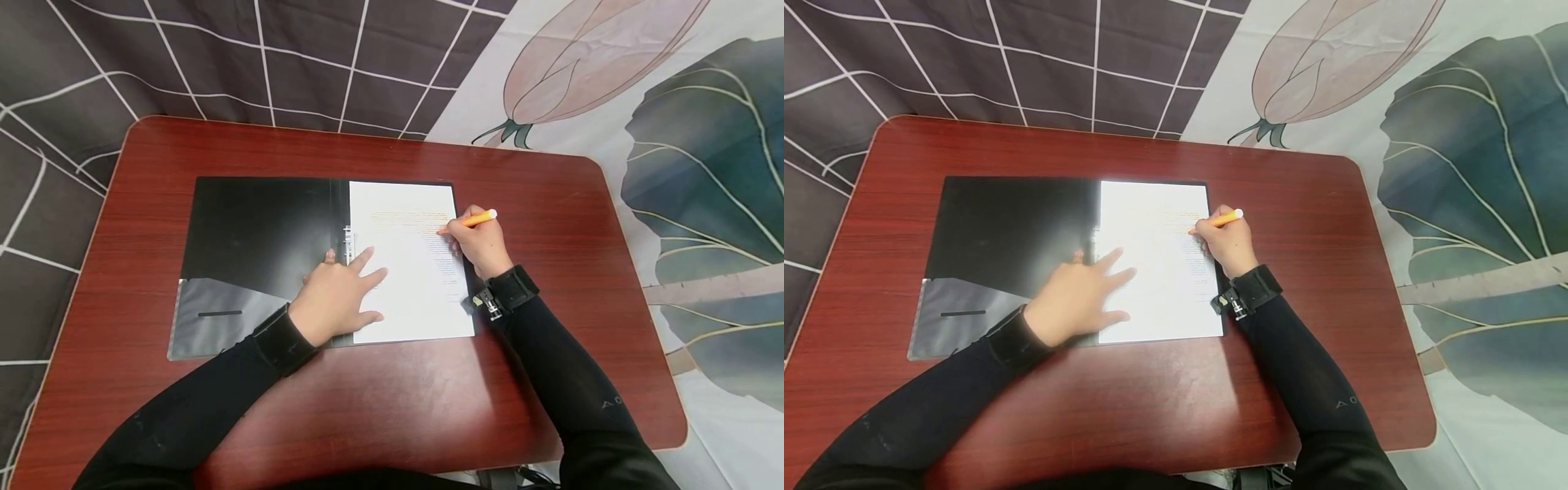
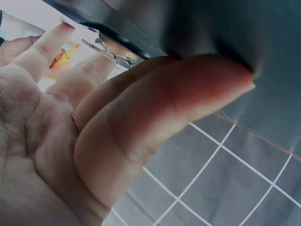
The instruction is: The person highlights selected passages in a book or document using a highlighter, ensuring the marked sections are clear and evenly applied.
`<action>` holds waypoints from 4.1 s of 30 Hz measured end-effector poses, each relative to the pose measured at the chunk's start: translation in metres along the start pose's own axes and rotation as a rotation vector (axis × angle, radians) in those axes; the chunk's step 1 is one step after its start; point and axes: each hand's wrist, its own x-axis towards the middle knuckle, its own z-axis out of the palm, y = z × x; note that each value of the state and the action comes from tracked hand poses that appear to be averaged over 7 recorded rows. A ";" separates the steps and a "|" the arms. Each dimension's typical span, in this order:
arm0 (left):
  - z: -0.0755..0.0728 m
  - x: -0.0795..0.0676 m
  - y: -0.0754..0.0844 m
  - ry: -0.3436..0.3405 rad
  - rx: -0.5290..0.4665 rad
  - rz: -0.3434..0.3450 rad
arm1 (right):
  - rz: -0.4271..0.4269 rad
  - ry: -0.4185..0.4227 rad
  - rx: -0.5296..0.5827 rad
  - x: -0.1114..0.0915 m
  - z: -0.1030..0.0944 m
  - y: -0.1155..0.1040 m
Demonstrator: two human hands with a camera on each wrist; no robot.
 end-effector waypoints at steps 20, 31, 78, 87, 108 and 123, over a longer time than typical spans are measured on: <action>0.003 -0.002 -0.001 0.053 -0.005 0.000 | -0.031 0.010 0.018 0.001 -0.009 0.000; 0.019 0.004 -0.007 0.050 -0.014 0.011 | -0.013 0.035 0.009 0.000 -0.013 0.004; 0.003 0.006 -0.004 -0.040 0.001 -0.003 | -0.169 -0.193 -0.113 -0.015 0.096 -0.046; 0.023 0.016 -0.008 -0.047 -0.014 -0.008 | -0.167 -0.194 -0.121 -0.015 0.092 -0.043; 0.018 0.013 -0.007 -0.051 -0.024 -0.019 | -0.148 -0.160 -0.160 -0.013 0.082 -0.039; 0.011 0.009 -0.005 -0.048 -0.003 -0.018 | -0.147 -0.155 -0.138 -0.014 0.074 -0.038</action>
